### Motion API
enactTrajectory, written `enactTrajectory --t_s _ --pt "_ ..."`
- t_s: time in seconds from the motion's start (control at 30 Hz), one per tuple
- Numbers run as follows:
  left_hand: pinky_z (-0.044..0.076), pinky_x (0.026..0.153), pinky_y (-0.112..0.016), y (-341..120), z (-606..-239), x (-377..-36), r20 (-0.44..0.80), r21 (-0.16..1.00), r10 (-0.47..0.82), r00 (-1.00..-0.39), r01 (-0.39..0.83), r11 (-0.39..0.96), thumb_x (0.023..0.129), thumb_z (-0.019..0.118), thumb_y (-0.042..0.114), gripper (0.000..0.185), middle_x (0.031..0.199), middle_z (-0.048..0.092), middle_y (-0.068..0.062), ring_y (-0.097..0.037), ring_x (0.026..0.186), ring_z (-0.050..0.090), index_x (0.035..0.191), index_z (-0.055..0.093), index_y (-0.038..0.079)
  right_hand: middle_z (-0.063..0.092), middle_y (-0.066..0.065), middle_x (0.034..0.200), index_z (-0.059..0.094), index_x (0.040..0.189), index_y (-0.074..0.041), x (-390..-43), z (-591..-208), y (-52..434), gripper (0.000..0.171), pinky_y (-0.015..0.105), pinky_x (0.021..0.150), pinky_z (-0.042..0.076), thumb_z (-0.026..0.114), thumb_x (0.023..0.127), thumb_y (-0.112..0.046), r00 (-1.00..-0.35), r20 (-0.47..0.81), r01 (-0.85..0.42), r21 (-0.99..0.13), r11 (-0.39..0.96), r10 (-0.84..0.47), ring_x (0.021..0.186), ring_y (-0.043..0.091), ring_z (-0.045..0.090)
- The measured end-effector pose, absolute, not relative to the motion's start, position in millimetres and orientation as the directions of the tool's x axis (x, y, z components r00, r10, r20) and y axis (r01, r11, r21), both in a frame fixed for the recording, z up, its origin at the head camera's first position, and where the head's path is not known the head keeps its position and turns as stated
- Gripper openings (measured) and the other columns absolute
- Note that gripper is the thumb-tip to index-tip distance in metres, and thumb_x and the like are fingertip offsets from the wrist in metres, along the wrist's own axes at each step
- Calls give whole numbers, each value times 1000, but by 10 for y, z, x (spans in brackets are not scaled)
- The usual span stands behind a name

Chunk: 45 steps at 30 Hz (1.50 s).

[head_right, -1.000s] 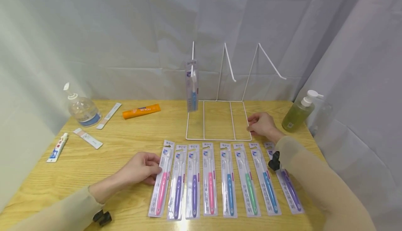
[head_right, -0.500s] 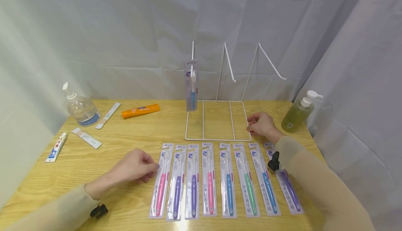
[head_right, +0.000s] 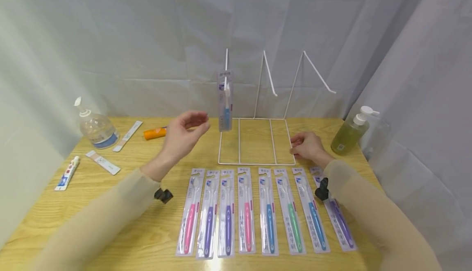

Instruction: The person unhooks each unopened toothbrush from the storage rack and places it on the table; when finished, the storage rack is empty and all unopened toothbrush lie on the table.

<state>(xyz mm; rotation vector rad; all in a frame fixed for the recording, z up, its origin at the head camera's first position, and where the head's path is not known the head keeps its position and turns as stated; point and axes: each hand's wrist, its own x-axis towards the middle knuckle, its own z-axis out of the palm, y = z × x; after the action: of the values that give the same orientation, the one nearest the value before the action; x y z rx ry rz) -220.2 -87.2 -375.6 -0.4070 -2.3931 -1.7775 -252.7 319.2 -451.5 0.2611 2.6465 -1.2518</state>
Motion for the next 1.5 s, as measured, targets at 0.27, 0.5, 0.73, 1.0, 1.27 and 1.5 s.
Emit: enactTrajectory --t_s 0.27,0.5,0.73,1.0,1.27,1.5 --pt "65 114 -53 -385 -3546 -2497 339 921 154 -928 361 149 107 72 11 40 142 73 -23 -40 127 73 144 66 -1 66 6 98 69 137 9 -2532 -4516 3187 46 22 67 68 83 94 0 -969 -242 223 -748 626 55 76 9 67" --pt "70 99 -53 -161 -3524 -2532 376 902 119 -919 392 180 108 65 8 28 123 78 -26 -40 113 77 132 70 -5 64 2 94 69 136 10 -2533 -4532 3186 46 21 66 67 83 93 2 -969 -242 225 -764 605 54 73 7 66" --pt "71 94 -50 -53 -3432 -2469 367 895 185 -912 400 196 109 65 9 27 120 80 -24 -38 106 79 133 72 -3 63 2 93 69 135 12 -2536 -4546 3202 45 21 65 67 82 93 4 -971 -234 211 -768 605 42 73 7 65" --pt "70 86 -44 -92 -3507 -2342 305 900 303 -903 377 218 108 68 6 32 124 78 -21 -32 98 76 139 67 1 65 4 95 69 135 11 -2535 -4550 3199 45 21 66 67 82 92 3 -970 -237 216 -758 615 48 74 7 66" --pt "68 78 -34 -413 -3653 -2189 251 916 339 -907 336 221 107 68 5 30 124 79 -24 -26 83 76 137 66 2 64 2 92 68 135 12 -2537 -4541 3206 46 21 65 67 82 92 3 -970 -237 215 -763 610 46 73 6 65" --pt "70 86 -36 -939 -3702 -1995 120 928 325 -938 222 299 111 64 11 29 130 79 -27 -30 100 80 138 66 0 64 2 93 69 135 11 -2547 -4555 3207 46 21 65 67 82 92 3 -970 -236 217 -756 617 52 73 7 65"
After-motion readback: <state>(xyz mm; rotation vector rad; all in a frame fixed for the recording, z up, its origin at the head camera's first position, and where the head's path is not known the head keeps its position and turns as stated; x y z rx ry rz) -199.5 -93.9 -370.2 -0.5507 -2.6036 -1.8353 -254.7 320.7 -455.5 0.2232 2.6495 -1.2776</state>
